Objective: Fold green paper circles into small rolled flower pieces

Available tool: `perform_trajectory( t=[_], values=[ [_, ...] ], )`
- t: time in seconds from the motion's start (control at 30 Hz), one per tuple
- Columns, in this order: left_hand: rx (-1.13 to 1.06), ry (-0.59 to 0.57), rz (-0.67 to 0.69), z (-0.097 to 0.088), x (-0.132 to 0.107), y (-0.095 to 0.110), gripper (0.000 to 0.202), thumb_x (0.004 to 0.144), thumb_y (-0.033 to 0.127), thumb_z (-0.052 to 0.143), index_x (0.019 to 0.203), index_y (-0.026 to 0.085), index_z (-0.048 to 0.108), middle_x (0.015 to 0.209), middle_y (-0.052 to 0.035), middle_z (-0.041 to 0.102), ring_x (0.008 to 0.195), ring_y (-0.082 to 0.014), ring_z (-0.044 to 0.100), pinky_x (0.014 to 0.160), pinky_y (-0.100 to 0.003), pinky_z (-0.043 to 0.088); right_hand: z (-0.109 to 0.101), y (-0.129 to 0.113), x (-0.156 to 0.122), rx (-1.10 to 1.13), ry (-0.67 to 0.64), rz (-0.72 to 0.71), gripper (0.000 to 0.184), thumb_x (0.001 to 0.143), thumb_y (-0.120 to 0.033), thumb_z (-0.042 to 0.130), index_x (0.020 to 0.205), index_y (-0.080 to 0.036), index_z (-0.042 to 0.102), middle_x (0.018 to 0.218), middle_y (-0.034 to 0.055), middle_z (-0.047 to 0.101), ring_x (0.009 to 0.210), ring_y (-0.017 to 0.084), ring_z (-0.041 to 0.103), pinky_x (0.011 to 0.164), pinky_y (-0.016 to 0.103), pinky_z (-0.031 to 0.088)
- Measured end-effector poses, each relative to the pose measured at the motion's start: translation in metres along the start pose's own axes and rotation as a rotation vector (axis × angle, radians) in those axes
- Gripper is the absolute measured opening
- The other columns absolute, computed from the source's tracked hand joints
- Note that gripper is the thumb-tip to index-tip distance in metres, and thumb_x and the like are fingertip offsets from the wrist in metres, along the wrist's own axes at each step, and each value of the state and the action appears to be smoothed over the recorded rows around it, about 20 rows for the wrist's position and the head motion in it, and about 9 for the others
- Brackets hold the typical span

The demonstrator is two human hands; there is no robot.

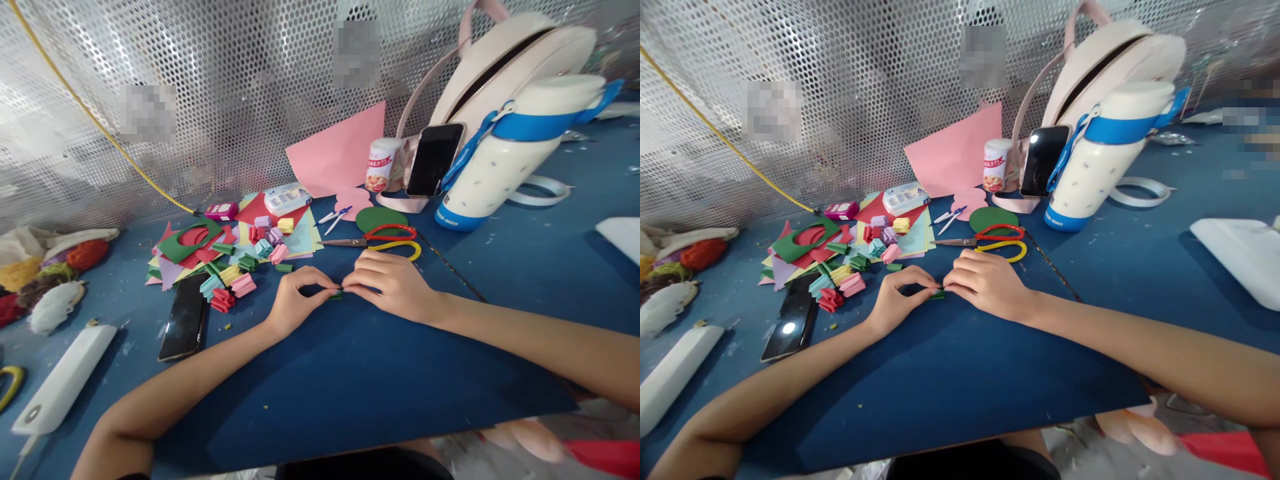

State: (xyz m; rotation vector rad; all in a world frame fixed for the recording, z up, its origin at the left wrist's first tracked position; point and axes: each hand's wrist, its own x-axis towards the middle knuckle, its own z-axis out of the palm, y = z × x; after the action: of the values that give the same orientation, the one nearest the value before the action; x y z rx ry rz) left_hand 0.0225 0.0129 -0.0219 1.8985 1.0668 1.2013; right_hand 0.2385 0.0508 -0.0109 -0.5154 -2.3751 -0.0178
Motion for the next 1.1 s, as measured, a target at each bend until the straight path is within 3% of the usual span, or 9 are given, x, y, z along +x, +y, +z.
perform_trajectory(
  t=[0.33, 0.63, 0.83, 1.1],
  values=[
    [0.081, 0.006, 0.002, -0.0006, -0.0009, 0.0043, 0.022, 0.089, 0.039, 0.070, 0.079, 0.021, 0.078, 0.079, -0.0056, 0.077, 0.075, -0.0190, 0.069, 0.077, -0.035, 0.055, -0.0010, 0.0001, 0.0003, 0.017, -0.011, 0.032, 0.031, 0.104, -0.030, 0.049, 0.084, -0.020, 0.070, 0.072, 0.0031, 0.065, 0.071, 0.016, 0.058, 0.065, 0.028, 0.046],
    [0.095, -0.047, -0.007, 0.0009, 0.0004, 0.0049, 0.018, 0.085, 0.035, 0.075, 0.074, 0.021, 0.075, 0.080, -0.0038, 0.077, 0.078, -0.0191, 0.070, 0.083, -0.036, 0.052, -0.0037, -0.0017, 0.0005, -0.272, -0.025, -0.212, 0.031, 0.102, -0.015, 0.048, 0.081, -0.021, 0.070, 0.067, 0.0012, 0.063, 0.070, 0.016, 0.054, 0.063, 0.029, 0.042],
    [0.256, -0.043, 0.017, 0.0015, 0.0009, 0.0039, 0.014, 0.084, 0.032, 0.076, 0.076, 0.021, 0.072, 0.078, -0.0013, 0.075, 0.077, -0.0187, 0.067, 0.080, -0.035, 0.048, -0.0037, -0.0023, 0.0002, -0.316, -0.037, -0.231, 0.032, 0.102, -0.015, 0.046, 0.083, -0.023, 0.071, 0.070, 0.0005, 0.064, 0.073, 0.015, 0.054, 0.067, 0.029, 0.042],
    [0.500, -0.057, 0.125, 0.0016, 0.0007, 0.0072, 0.014, 0.085, 0.024, 0.075, 0.072, 0.022, 0.071, 0.074, 0.0003, 0.073, 0.074, -0.0185, 0.061, 0.075, -0.035, 0.039, -0.0040, -0.0054, 0.0014, -0.202, -0.006, -0.182, 0.027, 0.103, -0.022, 0.051, 0.084, -0.020, 0.071, 0.070, 0.0010, 0.065, 0.073, 0.016, 0.054, 0.065, 0.030, 0.042]
  ],
)
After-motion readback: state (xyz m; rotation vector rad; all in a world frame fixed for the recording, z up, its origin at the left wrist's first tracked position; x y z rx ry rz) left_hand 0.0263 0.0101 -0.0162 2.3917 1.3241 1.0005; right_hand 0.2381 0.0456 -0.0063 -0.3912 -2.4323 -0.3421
